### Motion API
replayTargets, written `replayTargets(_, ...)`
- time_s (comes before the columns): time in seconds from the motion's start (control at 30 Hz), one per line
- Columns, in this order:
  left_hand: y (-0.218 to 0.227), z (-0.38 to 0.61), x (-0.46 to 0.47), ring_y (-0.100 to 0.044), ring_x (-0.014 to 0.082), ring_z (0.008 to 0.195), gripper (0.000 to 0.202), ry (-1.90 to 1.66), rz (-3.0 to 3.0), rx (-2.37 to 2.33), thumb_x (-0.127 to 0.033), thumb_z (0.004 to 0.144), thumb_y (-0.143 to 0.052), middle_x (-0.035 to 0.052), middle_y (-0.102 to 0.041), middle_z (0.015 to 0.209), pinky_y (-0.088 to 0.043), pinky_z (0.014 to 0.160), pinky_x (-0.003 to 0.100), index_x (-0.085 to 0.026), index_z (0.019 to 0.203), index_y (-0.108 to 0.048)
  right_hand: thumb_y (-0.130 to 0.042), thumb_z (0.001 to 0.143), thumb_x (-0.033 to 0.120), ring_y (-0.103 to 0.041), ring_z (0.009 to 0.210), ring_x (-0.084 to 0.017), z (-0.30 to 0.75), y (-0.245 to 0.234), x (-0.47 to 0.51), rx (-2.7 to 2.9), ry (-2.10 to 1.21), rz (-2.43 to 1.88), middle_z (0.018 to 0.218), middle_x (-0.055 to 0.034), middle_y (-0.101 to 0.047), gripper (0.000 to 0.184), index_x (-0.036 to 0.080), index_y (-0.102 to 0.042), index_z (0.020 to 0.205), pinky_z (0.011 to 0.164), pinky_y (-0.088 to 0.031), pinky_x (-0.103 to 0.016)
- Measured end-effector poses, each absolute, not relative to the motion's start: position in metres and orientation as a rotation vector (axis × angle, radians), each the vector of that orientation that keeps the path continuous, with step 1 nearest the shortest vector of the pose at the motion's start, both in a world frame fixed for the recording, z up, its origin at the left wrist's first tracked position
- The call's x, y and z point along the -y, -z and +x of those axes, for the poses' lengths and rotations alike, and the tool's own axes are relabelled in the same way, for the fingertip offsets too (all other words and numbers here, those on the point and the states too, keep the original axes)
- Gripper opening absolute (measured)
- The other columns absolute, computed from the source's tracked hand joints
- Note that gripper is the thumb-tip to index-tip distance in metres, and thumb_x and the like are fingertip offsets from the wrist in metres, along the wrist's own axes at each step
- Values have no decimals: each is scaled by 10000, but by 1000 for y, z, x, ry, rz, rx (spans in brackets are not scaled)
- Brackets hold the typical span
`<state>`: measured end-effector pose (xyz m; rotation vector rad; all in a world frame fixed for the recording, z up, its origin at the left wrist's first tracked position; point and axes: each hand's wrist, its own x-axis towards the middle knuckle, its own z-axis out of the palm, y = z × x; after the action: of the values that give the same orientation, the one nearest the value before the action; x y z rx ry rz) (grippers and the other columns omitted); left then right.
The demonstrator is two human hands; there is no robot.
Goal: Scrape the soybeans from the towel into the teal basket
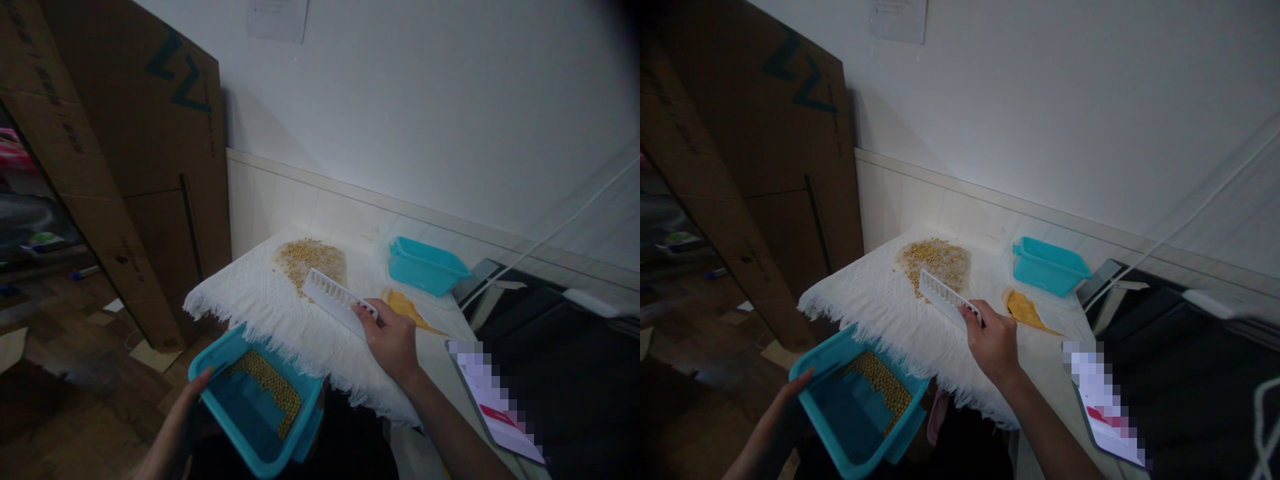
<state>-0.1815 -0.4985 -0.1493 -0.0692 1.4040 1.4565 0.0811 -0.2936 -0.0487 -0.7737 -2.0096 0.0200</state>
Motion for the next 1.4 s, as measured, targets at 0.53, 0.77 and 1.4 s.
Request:
replayTargets(0.53, 152, -181, 494, -755, 406, 1072, 805, -1435, -113, -1355, -542, 787, -734, 113, -846, 829, -657, 811, 565, -210, 1491, -531, -569, 1000, 451, -523, 376, -104, 88, 45, 303, 1975, 15, -831, 487, 34, -587, 383, 179, -738, 789, 438, -379, -205)
replayTargets(0.77, 154, -183, 494, -778, 419, 983, 868, -1461, -83, -1369, -540, 759, -771, 98, -846, 820, -662, 781, 568, -243, 1525, -491, -573, 996, 459, -545, 403, -112, 87, 48, 308, 1988, -33, -830, 510, 26, -604, 374, 188, -744, 803, 450, -396, -209)
replayTargets(1.4, 166, -188, 494, -791, 402, 931, 901, -1427, -186, -1298, -527, 827, -720, 91, -840, 762, -675, 751, 542, -146, 1573, -386, -578, 987, 447, -516, 404, -103, 79, 51, 305, 2022, -172, -816, 500, 33, -585, 359, 183, -758, 824, 450, -398, -196)
